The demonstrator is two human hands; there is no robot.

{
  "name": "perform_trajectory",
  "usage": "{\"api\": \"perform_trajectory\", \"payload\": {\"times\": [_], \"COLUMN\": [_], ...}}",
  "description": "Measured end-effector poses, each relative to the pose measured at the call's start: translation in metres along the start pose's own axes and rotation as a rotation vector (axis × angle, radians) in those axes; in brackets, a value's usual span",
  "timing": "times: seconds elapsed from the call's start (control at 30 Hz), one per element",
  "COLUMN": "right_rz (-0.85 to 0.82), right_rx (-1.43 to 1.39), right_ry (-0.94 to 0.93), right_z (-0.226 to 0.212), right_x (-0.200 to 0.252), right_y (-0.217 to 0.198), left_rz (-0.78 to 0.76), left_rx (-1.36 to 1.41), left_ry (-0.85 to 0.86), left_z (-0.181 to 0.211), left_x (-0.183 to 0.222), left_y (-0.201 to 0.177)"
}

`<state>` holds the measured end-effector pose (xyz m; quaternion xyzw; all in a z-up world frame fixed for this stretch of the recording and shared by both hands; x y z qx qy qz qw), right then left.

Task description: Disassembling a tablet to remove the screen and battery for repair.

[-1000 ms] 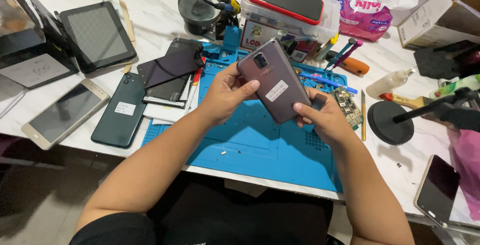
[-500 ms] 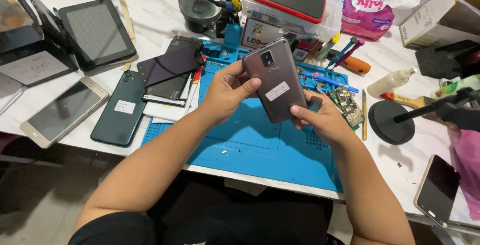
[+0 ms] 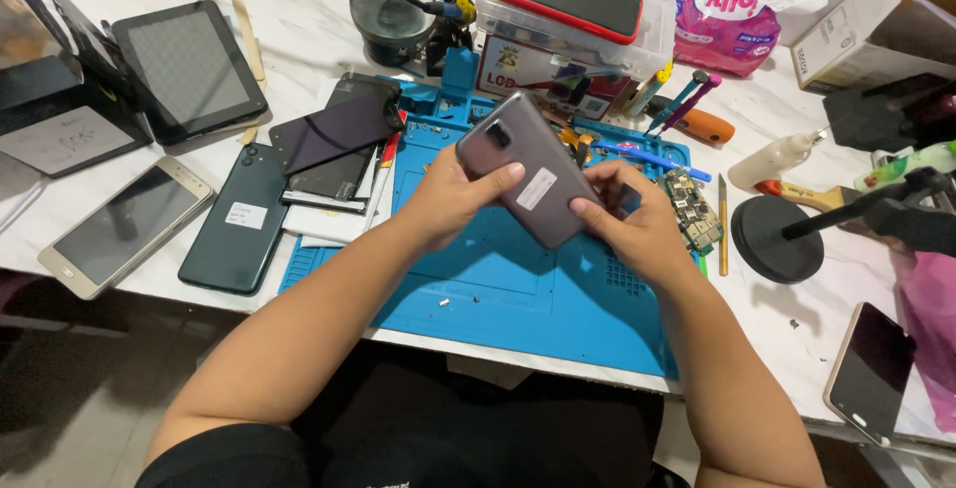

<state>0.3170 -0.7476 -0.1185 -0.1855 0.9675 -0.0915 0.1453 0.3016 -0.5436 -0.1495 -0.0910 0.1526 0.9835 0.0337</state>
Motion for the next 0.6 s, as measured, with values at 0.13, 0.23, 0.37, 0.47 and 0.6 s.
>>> {"api": "perform_trajectory", "payload": {"times": [0.13,0.23,0.37,0.47,0.6], "right_rz": [0.048,0.062,0.104,0.087,-0.019], "right_rx": [-0.114,0.009,0.041,-0.143,-0.394], "right_ry": [0.055,-0.122,-0.150,0.021,0.125], "right_z": [0.010,-0.007,-0.010,0.007,0.020], "right_x": [-0.001,-0.003,0.000,0.002,0.001], "right_y": [-0.003,-0.013,-0.025,-0.013,0.021], "left_rz": [0.005,-0.073,-0.291,-0.437,-0.273], "left_rx": [-0.057,-0.002,-0.296,-0.702,-1.201], "left_ry": [-0.132,-0.443,-0.492,-0.373,-0.145], "left_z": [-0.009,-0.018,-0.033,0.002,0.016], "left_x": [0.001,0.014,0.015,0.029,0.014], "left_y": [-0.003,0.010,0.015,0.026,0.008]}}
Point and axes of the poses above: each hand's wrist, its own x-axis away from the middle knuckle, its own y-axis out of the palm, z = x × y, the point moved 10 cm from there along -x, towards the middle knuckle, and after that the axes turned 8 degrees about -x, right-handed, at the moved point
